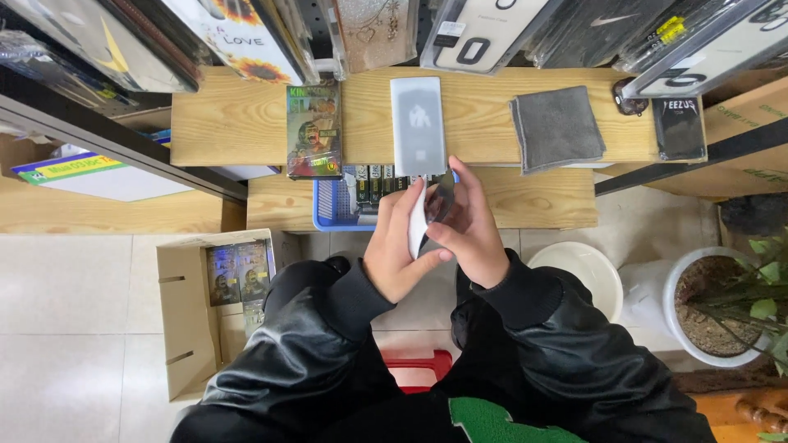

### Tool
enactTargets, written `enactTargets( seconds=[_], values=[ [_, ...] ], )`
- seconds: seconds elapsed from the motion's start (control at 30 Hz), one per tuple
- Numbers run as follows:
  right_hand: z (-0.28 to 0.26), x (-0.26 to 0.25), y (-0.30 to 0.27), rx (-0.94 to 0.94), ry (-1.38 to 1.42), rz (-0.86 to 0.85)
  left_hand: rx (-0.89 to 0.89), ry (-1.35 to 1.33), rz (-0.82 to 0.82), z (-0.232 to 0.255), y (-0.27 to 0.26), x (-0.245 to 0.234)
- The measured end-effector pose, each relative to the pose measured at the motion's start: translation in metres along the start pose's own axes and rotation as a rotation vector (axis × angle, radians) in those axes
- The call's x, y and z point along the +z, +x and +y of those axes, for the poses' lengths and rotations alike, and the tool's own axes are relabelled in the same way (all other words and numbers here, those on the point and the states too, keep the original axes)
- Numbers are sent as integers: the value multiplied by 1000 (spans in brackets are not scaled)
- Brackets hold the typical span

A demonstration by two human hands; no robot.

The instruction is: Unboxing, wiping with a cloth, and inspecting phone screen protectors and cases before placing them in protective sleeves.

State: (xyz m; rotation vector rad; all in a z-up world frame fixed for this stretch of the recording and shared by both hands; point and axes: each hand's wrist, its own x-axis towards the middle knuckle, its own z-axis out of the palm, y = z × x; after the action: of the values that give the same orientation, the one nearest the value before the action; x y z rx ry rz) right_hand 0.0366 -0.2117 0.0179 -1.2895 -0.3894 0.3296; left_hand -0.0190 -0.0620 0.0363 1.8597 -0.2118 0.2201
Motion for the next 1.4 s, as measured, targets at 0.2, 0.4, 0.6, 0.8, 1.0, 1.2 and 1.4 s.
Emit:
enactTargets(
  seconds=[0.2,0.4,0.6,0.8,1.0,1.2,1.4],
  values=[
    [-6,5,0,77,140,-4,-26,-211,43,-14,7,-11],
    [-19,-6,-1,-16,-30,10,-497,-1286,90,-51,3,-8],
    [-18,-12,-1,-100,-116,97,-404,-1460,-89,-47,10,-20],
    [-12,-13,-3,-111,-79,86,-362,-1511,-104,-24,12,-25],
    [-13,-13,-10,-76,-83,106,-314,-1570,-103,-24,2,-21],
    [-9,-12,-9,-110,-75,110,-312,-1571,-208,-17,-1,-27],
    [-11,-14,-11,-91,-101,110,-311,-1632,-457,-39,2,-31]
  ],
)
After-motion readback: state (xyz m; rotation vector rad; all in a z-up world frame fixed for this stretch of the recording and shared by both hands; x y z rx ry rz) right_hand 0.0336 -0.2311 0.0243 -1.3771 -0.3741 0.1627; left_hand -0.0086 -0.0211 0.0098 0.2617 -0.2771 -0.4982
